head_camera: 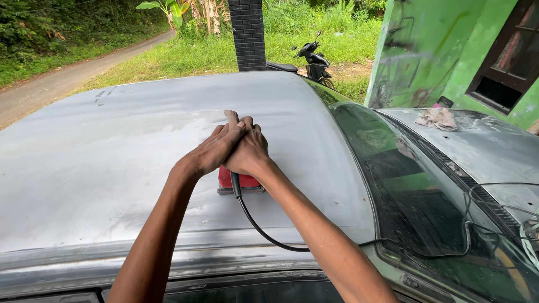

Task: The person uses a red electric sander to smooth the surface of a silver car roof. They move the tool across the roof in various patterns, covering different sections of the vehicle's top.

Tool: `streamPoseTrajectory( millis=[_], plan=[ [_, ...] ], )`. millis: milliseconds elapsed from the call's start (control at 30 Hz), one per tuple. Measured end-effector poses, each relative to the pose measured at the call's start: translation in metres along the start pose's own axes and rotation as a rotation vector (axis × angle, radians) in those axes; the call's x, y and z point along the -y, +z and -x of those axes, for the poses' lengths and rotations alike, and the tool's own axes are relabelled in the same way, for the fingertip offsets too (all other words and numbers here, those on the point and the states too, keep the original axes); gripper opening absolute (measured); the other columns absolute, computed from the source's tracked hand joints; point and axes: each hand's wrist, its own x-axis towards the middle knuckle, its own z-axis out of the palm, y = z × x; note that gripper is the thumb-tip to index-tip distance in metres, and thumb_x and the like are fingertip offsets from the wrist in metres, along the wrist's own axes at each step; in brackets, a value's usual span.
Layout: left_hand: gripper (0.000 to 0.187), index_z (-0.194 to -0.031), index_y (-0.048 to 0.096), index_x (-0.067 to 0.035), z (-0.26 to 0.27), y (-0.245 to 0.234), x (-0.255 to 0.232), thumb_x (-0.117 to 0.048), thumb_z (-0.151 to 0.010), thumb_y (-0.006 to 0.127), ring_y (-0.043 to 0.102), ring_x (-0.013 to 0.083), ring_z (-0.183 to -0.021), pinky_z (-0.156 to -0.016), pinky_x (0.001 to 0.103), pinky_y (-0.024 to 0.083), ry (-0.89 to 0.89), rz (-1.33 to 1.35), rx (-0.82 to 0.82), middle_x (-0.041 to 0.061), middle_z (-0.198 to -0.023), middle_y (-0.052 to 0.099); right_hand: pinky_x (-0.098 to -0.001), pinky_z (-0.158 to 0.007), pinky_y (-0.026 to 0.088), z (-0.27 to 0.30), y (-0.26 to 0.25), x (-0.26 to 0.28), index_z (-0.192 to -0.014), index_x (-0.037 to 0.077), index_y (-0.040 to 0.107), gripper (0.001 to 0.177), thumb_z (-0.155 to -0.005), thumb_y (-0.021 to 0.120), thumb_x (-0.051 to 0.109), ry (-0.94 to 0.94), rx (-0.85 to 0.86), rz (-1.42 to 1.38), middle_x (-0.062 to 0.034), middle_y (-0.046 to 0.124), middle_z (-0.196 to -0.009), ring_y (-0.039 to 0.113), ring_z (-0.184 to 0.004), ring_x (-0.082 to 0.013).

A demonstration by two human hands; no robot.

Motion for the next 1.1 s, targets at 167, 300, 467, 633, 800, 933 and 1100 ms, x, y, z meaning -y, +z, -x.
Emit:
streamPoseTrajectory(
  millis=[167, 300, 467, 633, 800, 933, 1100],
  plan=[
    [0.088, -0.157, 0.030, -0.005, 0.028, -0.013, 0.004, -0.068, -0.097, 0.017, 0.020, 0.0425, -0.158, -0.129, 0.058, 0.016, -0.010, 0.027, -0.044, 0.029, -0.156, 0.037, -0.0588, -0.107, 0.051, 0.005, 0.010, 0.033, -0.157, 0.021, 0.025, 0.097, -0.072, 0.071, 0.024, -0.017, 0.032, -0.023, -0.0194, 0.047, -0.136, 0.052, -0.130, -0.0493],
    [0.091, -0.161, 0.029, -0.010, 0.041, -0.021, 0.020, -0.073, -0.096, 0.015, 0.023, 0.0400, -0.157, -0.128, 0.058, 0.018, -0.043, 0.013, -0.081, 0.025, -0.154, 0.040, -0.0597, -0.106, 0.050, 0.010, 0.021, 0.053, -0.156, 0.020, 0.026, 0.098, -0.071, 0.073, 0.028, -0.058, 0.064, -0.006, -0.0195, 0.047, -0.136, 0.051, -0.130, -0.0496],
    [0.094, -0.160, 0.030, -0.010, 0.065, -0.027, 0.017, -0.075, -0.094, 0.015, 0.029, 0.0421, -0.153, -0.125, 0.061, 0.023, -0.096, 0.017, -0.094, 0.026, -0.154, 0.038, -0.0598, -0.104, 0.051, 0.015, 0.034, 0.070, -0.153, 0.020, 0.027, 0.096, -0.071, 0.076, 0.031, -0.126, 0.078, 0.028, -0.0198, 0.049, -0.131, 0.054, -0.127, -0.0499],
    [0.091, -0.156, 0.034, -0.008, 0.057, -0.016, 0.021, -0.073, -0.095, 0.015, 0.030, 0.0435, -0.152, -0.124, 0.060, 0.025, -0.023, 0.042, -0.112, 0.026, -0.152, 0.041, -0.0635, -0.107, 0.047, 0.028, 0.013, 0.061, -0.154, 0.021, 0.029, 0.079, -0.084, 0.063, 0.032, -0.091, 0.106, 0.004, -0.0196, 0.047, -0.134, 0.050, -0.129, -0.0511],
    [0.086, -0.155, 0.033, -0.005, 0.044, 0.002, -0.003, -0.066, -0.097, 0.013, 0.028, 0.0421, -0.153, -0.126, 0.059, 0.021, 0.091, 0.032, -0.045, 0.026, -0.157, 0.037, -0.0660, -0.108, 0.045, 0.037, -0.016, 0.034, -0.154, 0.022, 0.028, 0.079, -0.084, 0.062, 0.033, -0.013, 0.108, 0.027, -0.0210, 0.045, -0.136, 0.048, -0.130, -0.0521],
    [0.083, -0.152, 0.029, -0.006, 0.031, 0.015, -0.015, -0.065, -0.097, 0.011, 0.029, 0.0397, -0.152, -0.127, 0.059, 0.020, 0.176, -0.007, 0.009, 0.026, -0.157, 0.037, -0.0638, -0.110, 0.044, 0.061, -0.049, 0.035, -0.153, 0.017, 0.030, 0.075, -0.086, 0.061, 0.029, 0.073, 0.080, 0.048, -0.0217, 0.045, -0.138, 0.047, -0.133, -0.0497],
    [0.084, -0.148, 0.027, -0.002, 0.023, 0.022, -0.022, -0.066, -0.095, 0.011, 0.031, 0.0435, -0.149, -0.125, 0.061, 0.021, 0.241, 0.003, 0.042, 0.031, -0.152, 0.039, -0.0608, -0.114, 0.041, 0.082, -0.065, 0.046, -0.147, 0.006, 0.034, 0.059, -0.094, 0.050, 0.025, 0.162, 0.025, -0.026, -0.0236, 0.046, -0.139, 0.045, -0.136, -0.0465]
  ],
)
